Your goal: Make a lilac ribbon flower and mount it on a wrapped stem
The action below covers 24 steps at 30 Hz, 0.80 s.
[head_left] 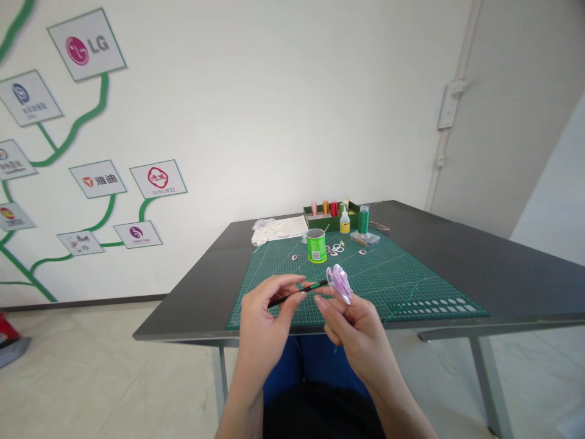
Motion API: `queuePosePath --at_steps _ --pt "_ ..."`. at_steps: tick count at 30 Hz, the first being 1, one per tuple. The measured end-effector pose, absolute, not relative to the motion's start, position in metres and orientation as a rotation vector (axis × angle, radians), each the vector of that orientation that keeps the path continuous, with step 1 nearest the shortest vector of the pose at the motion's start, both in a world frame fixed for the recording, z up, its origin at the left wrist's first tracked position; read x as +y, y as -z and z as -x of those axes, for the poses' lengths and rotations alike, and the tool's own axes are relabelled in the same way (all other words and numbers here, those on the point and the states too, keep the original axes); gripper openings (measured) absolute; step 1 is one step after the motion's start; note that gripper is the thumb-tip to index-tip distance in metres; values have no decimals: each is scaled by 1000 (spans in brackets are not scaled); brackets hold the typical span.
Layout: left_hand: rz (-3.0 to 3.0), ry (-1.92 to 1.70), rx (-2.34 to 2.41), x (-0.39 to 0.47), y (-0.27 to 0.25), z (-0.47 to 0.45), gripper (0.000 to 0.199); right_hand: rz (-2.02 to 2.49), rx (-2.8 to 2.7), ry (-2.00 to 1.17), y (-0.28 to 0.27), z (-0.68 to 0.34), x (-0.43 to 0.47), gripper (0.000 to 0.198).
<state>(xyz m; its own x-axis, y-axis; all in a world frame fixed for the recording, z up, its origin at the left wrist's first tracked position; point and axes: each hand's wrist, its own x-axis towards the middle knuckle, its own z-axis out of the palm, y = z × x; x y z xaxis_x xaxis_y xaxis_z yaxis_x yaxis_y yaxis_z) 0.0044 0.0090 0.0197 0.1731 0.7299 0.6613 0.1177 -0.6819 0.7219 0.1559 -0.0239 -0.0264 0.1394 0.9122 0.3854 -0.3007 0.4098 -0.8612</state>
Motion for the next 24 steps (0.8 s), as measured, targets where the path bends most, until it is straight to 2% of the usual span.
queuePosePath --at_steps 11,19,24 --pt "-2087 -1591 816 0 -22 -7 16 586 -921 -1075 19 -148 -26 36" --pt "-2121 -1611 886 -4 -20 -12 13 576 -867 -1005 22 -142 -23 46" --pt "-2065 -1516 857 0 -20 -10 11 597 -907 -960 28 -143 -23 37"
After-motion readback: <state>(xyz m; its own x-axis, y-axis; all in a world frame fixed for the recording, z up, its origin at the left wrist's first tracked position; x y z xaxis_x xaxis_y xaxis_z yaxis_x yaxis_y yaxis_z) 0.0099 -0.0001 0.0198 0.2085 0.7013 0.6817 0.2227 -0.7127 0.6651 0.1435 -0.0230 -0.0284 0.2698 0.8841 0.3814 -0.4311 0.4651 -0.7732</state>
